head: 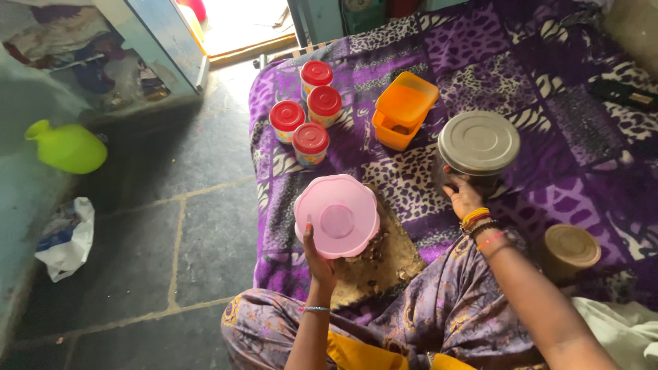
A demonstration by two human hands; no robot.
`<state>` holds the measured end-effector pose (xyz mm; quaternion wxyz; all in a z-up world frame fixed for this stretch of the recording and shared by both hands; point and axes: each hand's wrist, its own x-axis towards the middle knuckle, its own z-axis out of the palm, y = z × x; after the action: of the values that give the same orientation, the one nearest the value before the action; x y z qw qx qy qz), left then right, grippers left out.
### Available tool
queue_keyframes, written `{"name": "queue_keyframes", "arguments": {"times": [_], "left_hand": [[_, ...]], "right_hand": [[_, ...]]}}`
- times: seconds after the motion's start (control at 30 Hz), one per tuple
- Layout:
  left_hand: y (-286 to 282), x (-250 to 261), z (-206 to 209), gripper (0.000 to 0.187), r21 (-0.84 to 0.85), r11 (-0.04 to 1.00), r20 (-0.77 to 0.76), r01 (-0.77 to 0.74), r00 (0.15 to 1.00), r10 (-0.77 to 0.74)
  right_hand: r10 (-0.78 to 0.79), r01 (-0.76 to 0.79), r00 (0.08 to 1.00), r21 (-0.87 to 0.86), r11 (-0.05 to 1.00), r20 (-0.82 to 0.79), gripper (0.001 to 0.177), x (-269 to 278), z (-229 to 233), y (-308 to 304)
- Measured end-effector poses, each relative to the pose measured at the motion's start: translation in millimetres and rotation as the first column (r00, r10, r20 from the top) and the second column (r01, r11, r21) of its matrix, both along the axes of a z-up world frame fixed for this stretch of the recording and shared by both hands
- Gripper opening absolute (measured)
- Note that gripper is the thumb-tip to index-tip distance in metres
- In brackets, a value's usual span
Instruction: The person dumps tamarind pieces from a bowl onto a tray, wipes the bowl with a cloth, and peels seeds and fibers from the tamarind by hand, placing pieces into the bowl.
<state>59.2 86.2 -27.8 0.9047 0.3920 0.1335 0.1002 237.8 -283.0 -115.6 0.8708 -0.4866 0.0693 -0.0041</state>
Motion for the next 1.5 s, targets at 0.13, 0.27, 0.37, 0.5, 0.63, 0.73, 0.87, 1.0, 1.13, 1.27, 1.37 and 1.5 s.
{"name": "queue_keyframes", "arguments": {"times": [0.13, 0.27, 0.37, 0.5, 0.63, 0.73, 0.87, 1.0, 1.13, 1.27, 1.37, 1.5], "left_hand": [[-6.6, 8.5, -5.3, 0.07, -0.025, 1.0, 0.028, -0.002, 1.0, 0.003], [-9.7, 5.1, -6.2, 0.072, 0.116, 0.993, 0.004, 0.015, 1.0, -0.016], [-14.5, 4.3, -8.8, 0.073, 0.193, 0.981, 0.004, 0.039, 0.999, -0.04], [-19.2, 11.2, -18.8, 0.075, 0.213, 0.975, -0.042, 0.069, 0.997, -0.062], [-32.5, 11.5, -25.8, 0.076, 0.363, 0.929, 0.064, 0.066, 0.993, -0.095], [-45.3, 5.3, -17.3, 0.08, 0.308, 0.931, -0.104, 0.194, 0.98, -0.17], [-47.3, -3.0, 2.8, 0.081, 0.479, 0.809, -0.091, 0.339, 0.937, -0.339], [-39.4, 6.2, 4.2, 0.07, 0.55, 0.799, -0.119, 0.244, 0.97, -0.214], [-23.4, 15.0, -14.8, 0.056, 0.604, 0.779, -0.155, 0.166, 0.984, -0.089], [-16.5, 19.8, -24.2, 0.049, 0.452, 0.881, -0.174, 0.143, 0.982, -0.07], [-14.2, 14.7, -19.4, 0.047, 0.432, 0.893, -0.17, 0.128, 0.984, -0.059], [-14.1, 11.6, -11.7, 0.044, 0.436, 0.893, -0.151, 0.114, 0.987, -0.052]], "right_hand": [[-0.193, 0.189, 0.981, 0.125, 0.974, 0.023, 0.067, 26.4, -0.6, -6.6], [-0.548, 0.563, 0.82, 0.071, 0.823, -0.164, 0.121, 44.1, 6.6, -12.2], [-0.399, 0.416, 0.84, -0.037, 0.909, -0.368, 0.083, 36.0, 12.5, -7.0], [0.177, -0.209, 0.956, -0.122, 0.97, -0.234, 0.088, -7.4, 33.9, 9.8], [0.63, -0.621, 0.771, -0.33, 0.711, -0.093, 0.086, -40.3, 69.2, 56.1], [0.61, -0.433, 0.789, -0.631, 0.644, 0.082, 0.071, -58.7, 58.2, 76.2], [0.316, -0.338, 0.934, -0.709, 0.619, -0.17, 0.04, -34.2, 21.7, 51.5], [-0.134, 0.081, 0.99, -0.933, 0.35, 0.036, 0.035, -13.5, 7.6, 8.3], [-0.226, -0.079, 0.963, -0.955, 0.285, -0.147, 0.045, -9.5, 0.8, -10.2], [-0.254, -0.134, 0.95, -0.974, 0.184, -0.179, 0.077, -16.7, 10.1, 4.3], [-0.196, 0.274, 0.933, -0.95, -0.152, 0.3, 0.093, -39.5, 35.1, 22.7], [0.15, 0.556, 0.83, -0.817, -0.152, 0.537, 0.05, -74.4, 74.3, 63.7]]}}
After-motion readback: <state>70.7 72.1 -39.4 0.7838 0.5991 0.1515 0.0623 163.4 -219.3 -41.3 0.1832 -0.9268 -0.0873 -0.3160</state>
